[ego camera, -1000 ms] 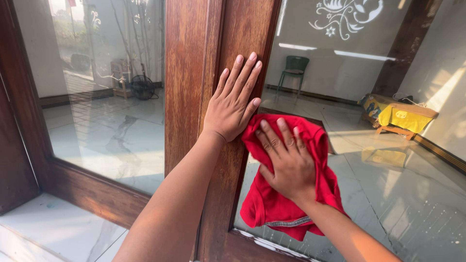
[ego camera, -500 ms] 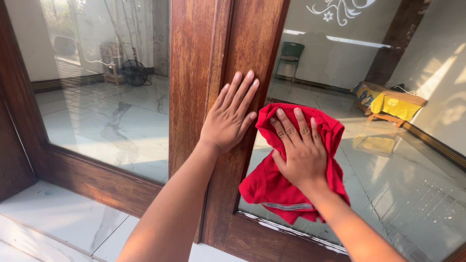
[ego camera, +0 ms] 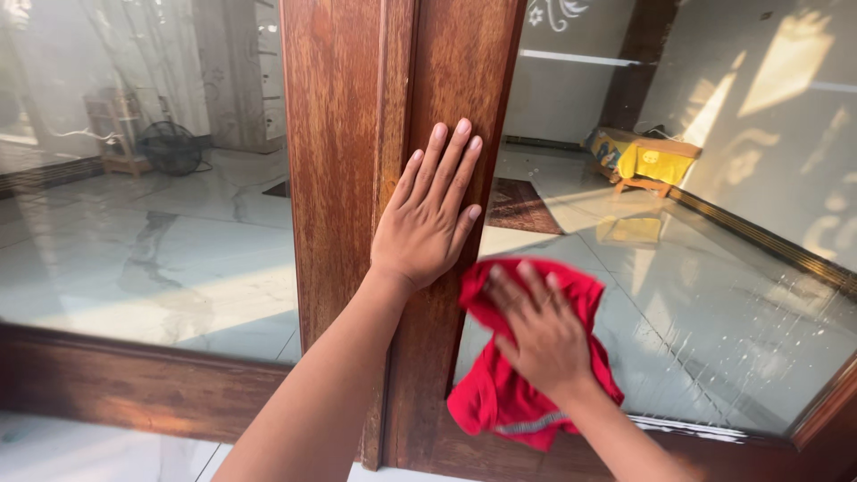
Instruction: The person cleans a glass door, wiping down the glass pane and wooden frame with a cloth by hand.
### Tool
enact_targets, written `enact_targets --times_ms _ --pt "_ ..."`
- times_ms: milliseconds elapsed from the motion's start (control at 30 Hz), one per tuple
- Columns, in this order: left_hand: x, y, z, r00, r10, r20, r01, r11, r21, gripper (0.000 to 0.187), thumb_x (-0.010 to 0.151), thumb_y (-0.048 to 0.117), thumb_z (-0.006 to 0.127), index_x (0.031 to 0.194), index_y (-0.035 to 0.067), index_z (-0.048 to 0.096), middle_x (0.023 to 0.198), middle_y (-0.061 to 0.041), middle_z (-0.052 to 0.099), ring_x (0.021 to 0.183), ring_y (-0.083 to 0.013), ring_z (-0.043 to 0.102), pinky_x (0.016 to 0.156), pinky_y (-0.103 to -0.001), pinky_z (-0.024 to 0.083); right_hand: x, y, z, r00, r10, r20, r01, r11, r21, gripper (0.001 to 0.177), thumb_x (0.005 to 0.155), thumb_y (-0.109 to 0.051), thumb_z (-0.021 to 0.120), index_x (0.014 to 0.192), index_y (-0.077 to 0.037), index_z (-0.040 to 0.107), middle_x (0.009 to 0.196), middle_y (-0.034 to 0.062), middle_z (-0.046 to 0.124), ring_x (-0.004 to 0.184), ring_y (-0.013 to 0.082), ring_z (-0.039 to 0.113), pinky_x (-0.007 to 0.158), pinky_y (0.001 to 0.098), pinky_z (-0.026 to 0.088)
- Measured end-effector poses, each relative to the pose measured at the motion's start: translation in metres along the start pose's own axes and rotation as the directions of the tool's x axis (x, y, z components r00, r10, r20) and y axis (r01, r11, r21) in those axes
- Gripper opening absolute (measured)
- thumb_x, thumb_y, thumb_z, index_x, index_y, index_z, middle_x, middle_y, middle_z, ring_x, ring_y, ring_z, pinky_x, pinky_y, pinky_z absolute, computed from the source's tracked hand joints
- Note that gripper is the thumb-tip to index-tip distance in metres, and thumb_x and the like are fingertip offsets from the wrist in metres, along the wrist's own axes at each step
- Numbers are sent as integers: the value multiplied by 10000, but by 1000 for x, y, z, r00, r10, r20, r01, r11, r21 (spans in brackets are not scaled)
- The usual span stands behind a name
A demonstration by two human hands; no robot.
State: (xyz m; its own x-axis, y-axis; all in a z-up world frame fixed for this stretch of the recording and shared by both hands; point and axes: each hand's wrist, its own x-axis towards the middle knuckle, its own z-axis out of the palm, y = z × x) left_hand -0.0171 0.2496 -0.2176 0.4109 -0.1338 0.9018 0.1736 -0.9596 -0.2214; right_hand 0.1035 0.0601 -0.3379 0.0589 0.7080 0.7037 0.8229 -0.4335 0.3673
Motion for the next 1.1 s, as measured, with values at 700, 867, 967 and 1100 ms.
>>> enact_targets --times_ms 700,867,967,1100 --pt "-64 -4 42 988 106 -112 -98 993 72 693 1171 470 328 1709 75 144 1771 -70 102 1637 -233 110 1331 -413 69 6 -82 24 912 354 -206 -375 924 -73 695 933 -270 610 1559 -42 407 1678 138 266 1563 399 136 1255 573 121" --pt "-76 -4 46 985 112 -131 -100 990 95 691 1170 470 333 1711 84 143 1772 -61 100 1635 -230 108 1332 -411 65 -21 -106 40 893 398 -209 -410 912 -16 716 913 -248 612 1567 -48 399 1682 144 271 1570 395 136 1264 561 114" --pt "-84 -4 46 985 124 -119 -114 989 92 693 1167 468 336 1712 85 144 1772 -66 102 1636 -233 109 1332 -409 65 -55 -121 45 918 394 -35 -396 917 -49 714 880 -284 636 1518 -62 407 1647 125 281 1553 385 139 1249 557 104" --pt "-84 -4 47 984 124 -127 -118 991 56 714 1152 482 344 1710 81 150 1771 -66 104 1634 -236 109 1330 -408 64 -47 -116 25 925 379 35 -370 917 -148 708 861 -287 656 1510 -114 434 1645 60 308 1548 338 158 1254 529 109"
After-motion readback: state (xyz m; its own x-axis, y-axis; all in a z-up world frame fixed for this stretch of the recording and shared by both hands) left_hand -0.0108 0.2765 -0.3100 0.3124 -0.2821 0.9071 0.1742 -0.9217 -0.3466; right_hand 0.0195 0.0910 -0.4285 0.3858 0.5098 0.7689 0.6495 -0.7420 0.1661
